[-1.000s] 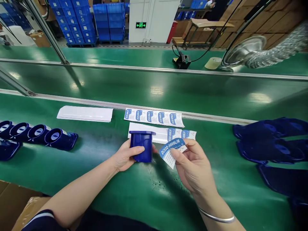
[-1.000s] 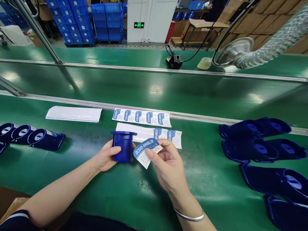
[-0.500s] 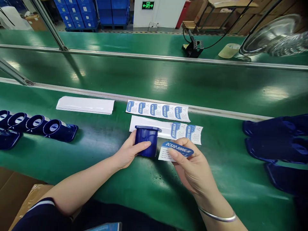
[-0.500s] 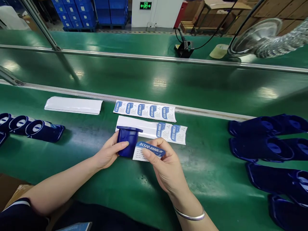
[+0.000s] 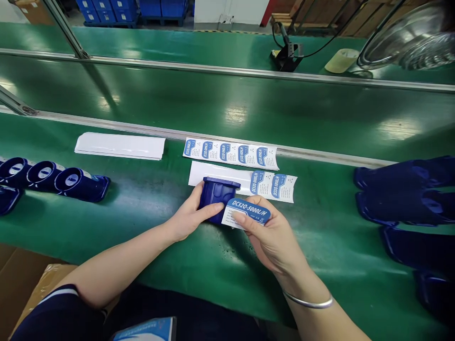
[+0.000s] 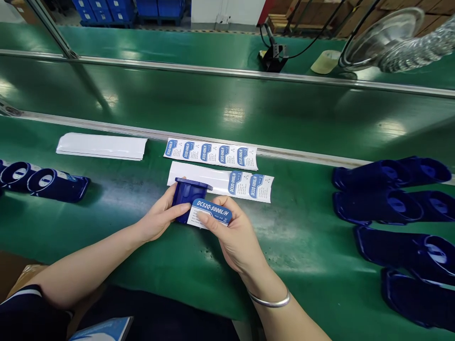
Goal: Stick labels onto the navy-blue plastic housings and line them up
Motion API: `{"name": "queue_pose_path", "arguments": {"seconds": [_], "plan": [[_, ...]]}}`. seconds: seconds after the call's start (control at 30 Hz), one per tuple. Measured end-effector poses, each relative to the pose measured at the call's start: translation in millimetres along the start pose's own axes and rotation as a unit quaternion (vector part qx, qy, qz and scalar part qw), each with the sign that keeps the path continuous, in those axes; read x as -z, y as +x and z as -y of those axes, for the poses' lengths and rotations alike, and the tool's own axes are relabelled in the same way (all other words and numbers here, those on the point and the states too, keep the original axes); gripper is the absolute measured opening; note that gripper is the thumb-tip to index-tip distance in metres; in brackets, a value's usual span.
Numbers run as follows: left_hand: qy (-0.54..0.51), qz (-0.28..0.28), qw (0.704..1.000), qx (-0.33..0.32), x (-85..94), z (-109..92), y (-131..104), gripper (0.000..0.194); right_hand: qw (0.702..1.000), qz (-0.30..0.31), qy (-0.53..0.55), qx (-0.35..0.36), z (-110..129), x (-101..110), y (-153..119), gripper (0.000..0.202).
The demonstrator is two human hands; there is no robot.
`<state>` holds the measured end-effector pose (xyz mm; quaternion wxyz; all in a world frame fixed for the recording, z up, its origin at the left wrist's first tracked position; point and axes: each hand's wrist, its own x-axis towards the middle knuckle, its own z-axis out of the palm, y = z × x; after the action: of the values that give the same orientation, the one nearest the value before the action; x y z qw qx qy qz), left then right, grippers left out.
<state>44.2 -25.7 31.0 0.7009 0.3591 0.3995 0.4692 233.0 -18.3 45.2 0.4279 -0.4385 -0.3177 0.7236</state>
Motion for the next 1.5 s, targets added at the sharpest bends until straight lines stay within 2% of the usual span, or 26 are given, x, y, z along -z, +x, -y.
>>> {"name": "queue_pose_path", "arguments": {"seconds": [0.37,0.77,1.17,1.5], "plan": [[0.022,0.013,0.999,0.036,0.6,-2.1,-3.0,0.073,1.000,0.002,-0.010,-0.007,-2.3,0.5,0.5,0.033],[0.009,0.018,0.999,0.036,-1.8,-3.1,-3.0,0.074,1.000,-0.002,-0.015,0.003,-0.1,-2.0,0.7,0.033],[-0.011,-0.003,0.999,0.053,-5.1,-5.5,-4.1,0.076,1.000,-0.012,-0.024,-0.007,1.7,-3.4,0.2,0.036],[-0.010,0.007,0.999,0.050,-5.6,-6.6,-3.6,0.075,1.000,-0.009,-0.021,-0.011,0.9,-2.0,0.0,0.036]]}}
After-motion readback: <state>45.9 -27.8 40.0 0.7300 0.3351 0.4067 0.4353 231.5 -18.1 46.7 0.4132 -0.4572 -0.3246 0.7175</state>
